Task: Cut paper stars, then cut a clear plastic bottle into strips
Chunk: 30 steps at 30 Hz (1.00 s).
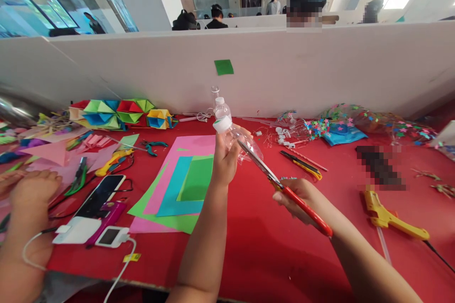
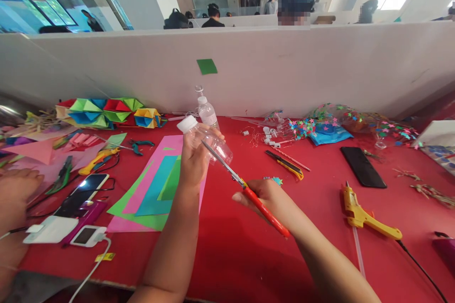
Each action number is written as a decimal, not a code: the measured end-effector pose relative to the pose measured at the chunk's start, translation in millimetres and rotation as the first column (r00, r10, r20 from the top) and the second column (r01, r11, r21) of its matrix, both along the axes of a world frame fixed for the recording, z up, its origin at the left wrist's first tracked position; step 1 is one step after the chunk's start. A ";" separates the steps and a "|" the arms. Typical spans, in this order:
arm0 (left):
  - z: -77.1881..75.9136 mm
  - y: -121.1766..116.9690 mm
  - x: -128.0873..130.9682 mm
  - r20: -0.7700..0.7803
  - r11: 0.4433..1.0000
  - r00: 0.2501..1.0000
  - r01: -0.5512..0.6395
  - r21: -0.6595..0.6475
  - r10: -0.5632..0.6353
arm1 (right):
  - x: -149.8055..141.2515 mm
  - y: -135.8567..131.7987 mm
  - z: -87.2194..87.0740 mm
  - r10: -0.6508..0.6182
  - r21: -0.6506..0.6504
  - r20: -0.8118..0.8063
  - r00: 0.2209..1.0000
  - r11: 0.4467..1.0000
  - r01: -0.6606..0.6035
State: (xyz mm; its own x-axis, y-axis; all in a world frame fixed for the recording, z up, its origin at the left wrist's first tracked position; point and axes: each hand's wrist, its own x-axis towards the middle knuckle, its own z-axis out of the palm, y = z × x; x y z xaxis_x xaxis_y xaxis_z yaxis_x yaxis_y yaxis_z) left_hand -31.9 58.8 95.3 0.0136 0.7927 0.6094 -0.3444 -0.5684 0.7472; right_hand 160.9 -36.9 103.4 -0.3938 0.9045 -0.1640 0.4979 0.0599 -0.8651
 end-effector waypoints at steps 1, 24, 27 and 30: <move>-0.9 0.8 -0.2 -0.003 1.000 1.000 -0.008 0.004 0.008 | -0.1 -0.2 0.9 -0.006 -0.001 0.004 1.000 1.000 0.006; -2.3 3.5 -4.1 -0.166 0.988 0.985 -0.024 0.155 0.050 | 3.2 -4.9 3.5 -0.023 -0.046 -0.006 1.000 0.999 0.023; -3.4 4.2 -5.0 -0.174 0.989 0.983 -0.032 0.146 0.057 | 3.3 -4.3 3.0 -0.017 -0.034 -0.002 1.000 0.999 0.017; -4.5 4.8 -5.4 -0.197 0.988 0.978 -0.042 0.150 0.071 | 3.2 -4.3 7.8 0.026 -0.041 -0.037 0.999 0.999 -0.027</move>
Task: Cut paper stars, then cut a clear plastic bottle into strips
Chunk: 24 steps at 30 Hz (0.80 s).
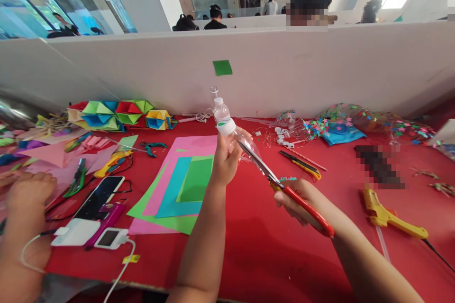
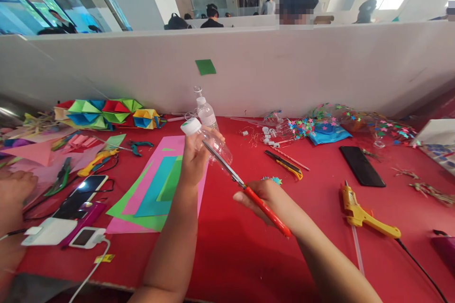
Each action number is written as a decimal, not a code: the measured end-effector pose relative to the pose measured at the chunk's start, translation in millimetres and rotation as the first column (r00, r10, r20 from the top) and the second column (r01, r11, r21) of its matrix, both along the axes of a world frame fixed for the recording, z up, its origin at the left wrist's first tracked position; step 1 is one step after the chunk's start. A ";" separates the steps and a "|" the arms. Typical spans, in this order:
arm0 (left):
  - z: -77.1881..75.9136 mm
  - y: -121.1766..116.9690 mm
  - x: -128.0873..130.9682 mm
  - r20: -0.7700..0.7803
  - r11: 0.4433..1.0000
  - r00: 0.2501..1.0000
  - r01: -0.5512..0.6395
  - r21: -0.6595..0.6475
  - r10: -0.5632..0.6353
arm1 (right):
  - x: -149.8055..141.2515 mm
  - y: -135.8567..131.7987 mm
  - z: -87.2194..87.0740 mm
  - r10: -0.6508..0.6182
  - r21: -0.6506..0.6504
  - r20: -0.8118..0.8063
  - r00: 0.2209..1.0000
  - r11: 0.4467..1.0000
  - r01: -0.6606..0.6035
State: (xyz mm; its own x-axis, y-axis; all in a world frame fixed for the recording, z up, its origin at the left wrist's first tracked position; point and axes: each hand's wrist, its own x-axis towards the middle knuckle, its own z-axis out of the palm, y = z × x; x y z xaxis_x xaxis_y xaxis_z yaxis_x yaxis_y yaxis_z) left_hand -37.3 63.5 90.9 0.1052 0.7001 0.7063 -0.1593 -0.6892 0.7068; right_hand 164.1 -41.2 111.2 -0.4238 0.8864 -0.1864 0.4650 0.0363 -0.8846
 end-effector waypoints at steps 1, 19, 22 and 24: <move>-0.2 0.0 0.3 -0.018 1.000 1.000 0.003 0.006 -0.003 | 0.0 -0.2 2.1 0.011 -0.003 -0.011 1.000 1.000 -0.011; 1.5 -4.7 13.1 -0.014 0.998 0.998 0.060 -0.028 -0.060 | -0.5 0.7 4.6 -0.045 0.027 0.021 0.999 0.999 0.045; 1.5 -4.9 15.1 0.013 0.998 0.999 0.052 -0.029 -0.051 | -2.5 1.7 6.1 -0.047 0.041 0.021 0.999 0.998 0.046; 1.3 -4.9 16.5 0.028 0.998 0.998 0.054 -0.027 -0.054 | -2.7 2.0 5.7 -0.061 0.037 0.031 0.998 0.997 0.060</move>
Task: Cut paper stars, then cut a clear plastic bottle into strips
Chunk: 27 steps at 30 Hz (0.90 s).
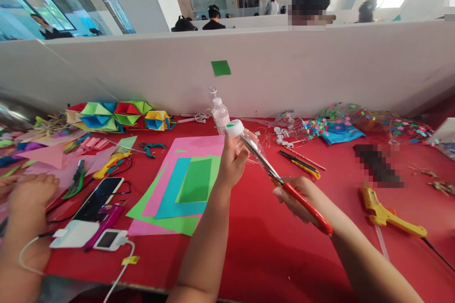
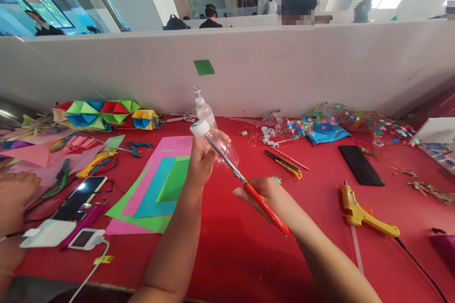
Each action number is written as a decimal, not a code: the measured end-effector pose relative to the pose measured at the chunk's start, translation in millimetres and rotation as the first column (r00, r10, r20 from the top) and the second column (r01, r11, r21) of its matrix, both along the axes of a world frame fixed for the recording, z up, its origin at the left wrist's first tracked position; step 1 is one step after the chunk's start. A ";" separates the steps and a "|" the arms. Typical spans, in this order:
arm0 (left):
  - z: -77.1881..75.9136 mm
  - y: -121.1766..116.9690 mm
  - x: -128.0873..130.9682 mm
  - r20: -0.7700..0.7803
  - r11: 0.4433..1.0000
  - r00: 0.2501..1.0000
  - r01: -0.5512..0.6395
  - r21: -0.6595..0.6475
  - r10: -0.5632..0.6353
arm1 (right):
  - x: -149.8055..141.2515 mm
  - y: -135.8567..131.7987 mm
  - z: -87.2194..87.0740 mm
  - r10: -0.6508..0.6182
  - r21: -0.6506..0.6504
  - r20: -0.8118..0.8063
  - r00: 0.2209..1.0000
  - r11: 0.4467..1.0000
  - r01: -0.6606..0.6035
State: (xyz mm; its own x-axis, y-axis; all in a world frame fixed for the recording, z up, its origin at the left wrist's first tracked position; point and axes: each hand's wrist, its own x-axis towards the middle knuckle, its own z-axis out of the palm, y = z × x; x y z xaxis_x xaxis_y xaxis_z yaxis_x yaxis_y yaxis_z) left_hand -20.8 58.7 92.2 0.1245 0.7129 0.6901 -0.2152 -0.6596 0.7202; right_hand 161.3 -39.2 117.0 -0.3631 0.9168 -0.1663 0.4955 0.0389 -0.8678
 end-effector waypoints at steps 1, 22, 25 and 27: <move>-0.2 0.1 0.4 0.005 1.000 1.000 0.002 -0.002 -0.002 | 0.3 0.1 -0.6 -0.008 -0.006 0.006 1.000 1.000 0.008; 0.1 7.2 -12.8 0.294 0.945 0.948 -0.016 -0.328 0.119 | 9.9 -1.8 -4.2 0.068 -0.065 -0.058 0.996 0.995 -0.072; 2.9 3.3 -13.8 0.317 0.927 0.948 0.125 -0.353 -0.007 | 10.5 0.9 0.2 0.010 -0.054 -0.035 0.999 0.998 -0.012; 3.3 0.6 -13.4 0.321 0.912 0.944 0.198 -0.360 -0.078 | 10.9 3.1 2.0 -0.010 -0.050 0.000 1.000 0.999 0.010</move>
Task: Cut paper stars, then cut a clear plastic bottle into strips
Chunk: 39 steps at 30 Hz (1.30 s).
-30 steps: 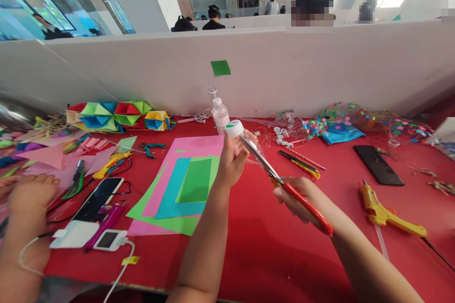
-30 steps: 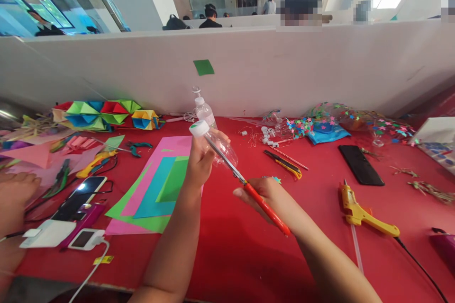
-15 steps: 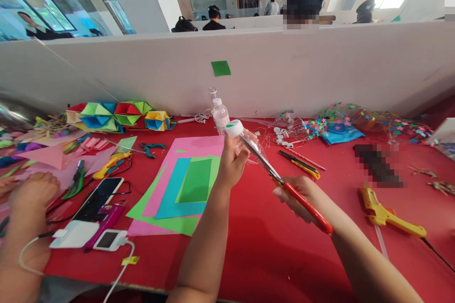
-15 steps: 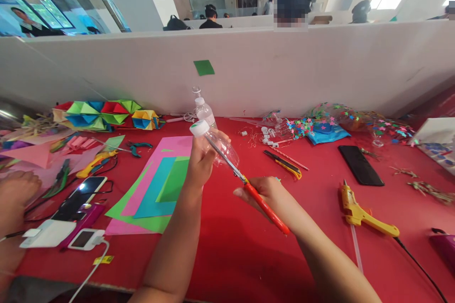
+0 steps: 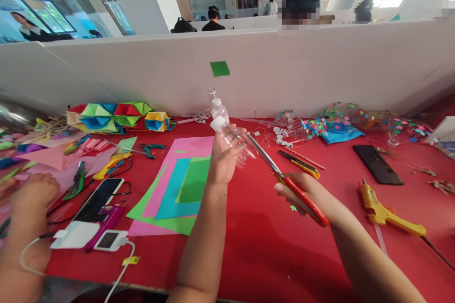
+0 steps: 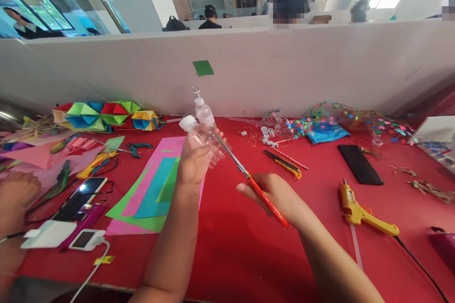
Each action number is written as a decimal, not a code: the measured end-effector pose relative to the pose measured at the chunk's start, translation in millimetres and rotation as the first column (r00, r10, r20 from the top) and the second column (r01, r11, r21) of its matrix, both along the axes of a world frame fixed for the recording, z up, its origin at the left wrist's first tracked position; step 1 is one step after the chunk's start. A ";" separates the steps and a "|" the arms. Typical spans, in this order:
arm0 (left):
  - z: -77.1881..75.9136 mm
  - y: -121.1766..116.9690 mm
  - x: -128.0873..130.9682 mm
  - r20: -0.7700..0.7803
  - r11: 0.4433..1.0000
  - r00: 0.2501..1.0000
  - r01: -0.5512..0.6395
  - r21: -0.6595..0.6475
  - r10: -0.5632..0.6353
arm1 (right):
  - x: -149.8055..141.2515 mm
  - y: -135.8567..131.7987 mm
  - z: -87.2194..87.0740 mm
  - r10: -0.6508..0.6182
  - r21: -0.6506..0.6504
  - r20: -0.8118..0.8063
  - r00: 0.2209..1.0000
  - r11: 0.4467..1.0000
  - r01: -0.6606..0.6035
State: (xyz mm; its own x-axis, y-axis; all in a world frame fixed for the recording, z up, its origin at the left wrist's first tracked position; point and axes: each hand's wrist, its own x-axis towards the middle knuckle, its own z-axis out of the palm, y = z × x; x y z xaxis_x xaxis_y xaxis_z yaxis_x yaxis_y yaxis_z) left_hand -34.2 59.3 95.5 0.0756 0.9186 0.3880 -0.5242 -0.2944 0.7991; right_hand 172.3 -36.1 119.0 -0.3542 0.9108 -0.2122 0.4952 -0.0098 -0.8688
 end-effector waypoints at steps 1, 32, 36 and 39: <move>-0.1 -1.0 -0.1 0.000 0.999 0.999 0.039 0.003 -0.039 | 0.3 0.9 0.0 -0.007 0.005 0.018 1.000 1.000 0.007; 7.7 2.3 2.9 0.256 0.953 0.945 -0.131 -0.273 0.203 | 14.3 1.2 8.2 0.184 0.132 0.189 0.965 0.969 -0.211; 7.6 4.0 -0.6 0.296 0.941 0.920 -0.171 -0.291 0.258 | 17.3 1.6 7.2 0.237 0.128 0.244 0.940 0.953 -0.273; 7.4 4.0 -0.3 0.301 0.939 0.916 -0.177 -0.295 0.267 | 11.1 2.0 6.0 0.236 0.121 0.194 0.952 0.957 -0.262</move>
